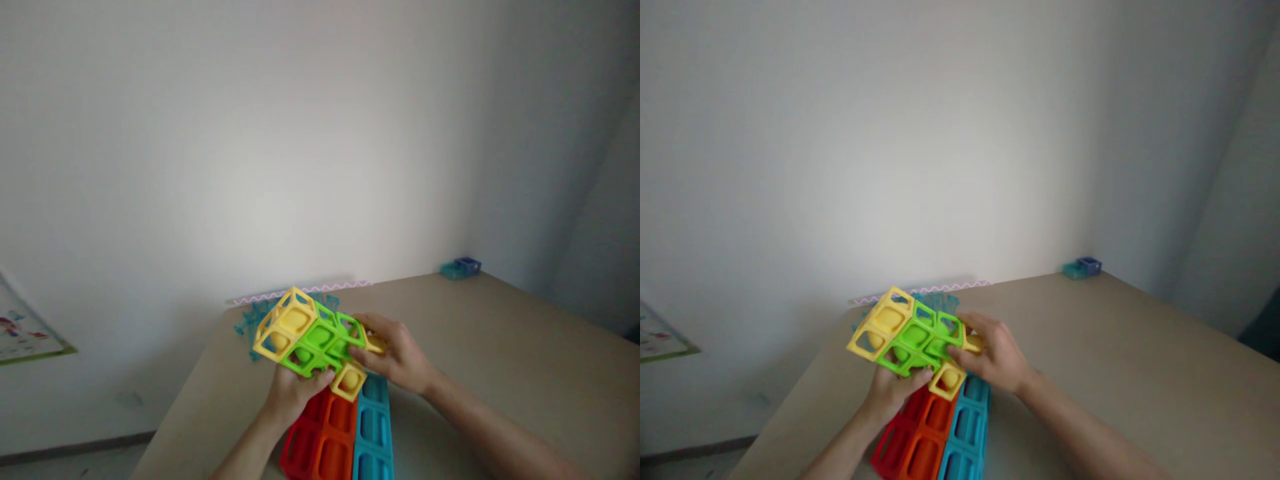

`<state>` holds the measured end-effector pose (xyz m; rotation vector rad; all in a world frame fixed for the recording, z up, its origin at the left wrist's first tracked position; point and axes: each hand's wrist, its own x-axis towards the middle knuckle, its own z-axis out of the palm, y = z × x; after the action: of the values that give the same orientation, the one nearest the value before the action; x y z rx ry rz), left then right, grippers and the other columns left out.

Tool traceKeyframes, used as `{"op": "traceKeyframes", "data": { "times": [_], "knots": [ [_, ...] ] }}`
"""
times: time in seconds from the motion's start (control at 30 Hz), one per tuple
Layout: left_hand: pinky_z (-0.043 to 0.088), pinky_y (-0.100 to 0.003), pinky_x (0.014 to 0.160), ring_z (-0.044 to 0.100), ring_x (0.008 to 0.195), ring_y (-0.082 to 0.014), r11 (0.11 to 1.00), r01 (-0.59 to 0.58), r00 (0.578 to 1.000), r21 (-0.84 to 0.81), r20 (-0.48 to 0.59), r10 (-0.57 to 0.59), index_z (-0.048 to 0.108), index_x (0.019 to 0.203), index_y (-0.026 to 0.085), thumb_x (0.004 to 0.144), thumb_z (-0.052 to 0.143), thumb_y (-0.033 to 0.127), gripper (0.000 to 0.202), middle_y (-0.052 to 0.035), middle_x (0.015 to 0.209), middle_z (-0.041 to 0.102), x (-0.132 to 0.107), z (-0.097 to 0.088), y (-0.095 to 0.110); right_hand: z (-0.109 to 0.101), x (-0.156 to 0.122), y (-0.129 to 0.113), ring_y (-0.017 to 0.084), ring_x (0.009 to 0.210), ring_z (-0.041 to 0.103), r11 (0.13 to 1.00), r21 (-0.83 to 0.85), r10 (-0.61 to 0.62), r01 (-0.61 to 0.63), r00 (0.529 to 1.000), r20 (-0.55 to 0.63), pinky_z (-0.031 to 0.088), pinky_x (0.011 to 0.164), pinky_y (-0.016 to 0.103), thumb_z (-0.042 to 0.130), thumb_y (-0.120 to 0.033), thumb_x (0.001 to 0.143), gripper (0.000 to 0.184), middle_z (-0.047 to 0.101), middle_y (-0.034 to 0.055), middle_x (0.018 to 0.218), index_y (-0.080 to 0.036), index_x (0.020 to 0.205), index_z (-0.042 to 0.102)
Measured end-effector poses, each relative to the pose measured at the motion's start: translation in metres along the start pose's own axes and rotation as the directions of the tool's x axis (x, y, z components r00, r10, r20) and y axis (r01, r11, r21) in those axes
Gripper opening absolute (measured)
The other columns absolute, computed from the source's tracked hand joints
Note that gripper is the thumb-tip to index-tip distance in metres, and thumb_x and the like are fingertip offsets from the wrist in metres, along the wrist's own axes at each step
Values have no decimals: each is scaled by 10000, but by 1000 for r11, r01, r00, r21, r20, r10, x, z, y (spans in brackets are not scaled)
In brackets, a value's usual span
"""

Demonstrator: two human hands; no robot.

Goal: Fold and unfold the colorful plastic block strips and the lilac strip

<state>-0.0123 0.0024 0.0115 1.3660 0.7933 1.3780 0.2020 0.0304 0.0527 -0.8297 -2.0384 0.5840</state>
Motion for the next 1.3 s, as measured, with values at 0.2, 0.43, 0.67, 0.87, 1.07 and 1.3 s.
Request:
{"op": "traceKeyframes", "data": {
  "times": [0.2,0.43,0.67,0.87,1.07,1.3],
  "knots": [
    [530,-382,925,680,1028,-271,998,-41,998,-41,43,43,694,1105,190,711,785,216,404,-93,1133,726,2,3,2,19,-6,6,214,905,644,968,235,98,-89,995,-26,500,813,304,588,-430,899,358,696,46,1017,-182,1158,603],
    [505,-413,975,675,1039,-274,994,69,995,85,-78,-62,741,1015,201,666,817,232,359,-80,1092,745,-2,-5,-12,26,-1,17,208,815,637,861,444,312,-247,947,-78,503,686,289,529,-501,909,412,707,54,926,-142,1077,638],
    [501,-460,971,677,1030,-303,995,79,989,63,-126,-70,744,990,181,641,818,237,361,-100,1086,744,0,-5,-15,0,-1,28,209,808,641,969,154,223,-194,955,-196,498,711,299,614,-483,863,389,694,38,907,-169,1093,616],
    [539,-393,885,696,939,-267,999,31,982,-11,-185,-32,737,959,170,638,815,202,332,-81,1013,756,4,1,-12,-2,-5,31,182,724,628,943,245,292,-227,918,-270,488,590,259,560,-514,894,384,676,37,860,-178,1080,557],
    [532,-397,893,693,957,-245,956,-25,968,-292,-247,-50,678,1121,208,655,806,152,487,-57,1048,746,8,5,-12,19,-9,18,175,744,630,842,486,310,-232,947,-85,492,576,247,582,-498,879,359,666,48,938,-191,1059,536],
    [582,-327,733,697,895,-208,880,-115,932,-460,-357,-65,668,1114,245,635,820,136,514,-28,1031,751,19,-5,-5,-45,-3,24,135,561,528,909,308,276,-282,959,63,379,480,230,606,-487,813,322,571,-17,685,-179,903,588]
  ]
}}
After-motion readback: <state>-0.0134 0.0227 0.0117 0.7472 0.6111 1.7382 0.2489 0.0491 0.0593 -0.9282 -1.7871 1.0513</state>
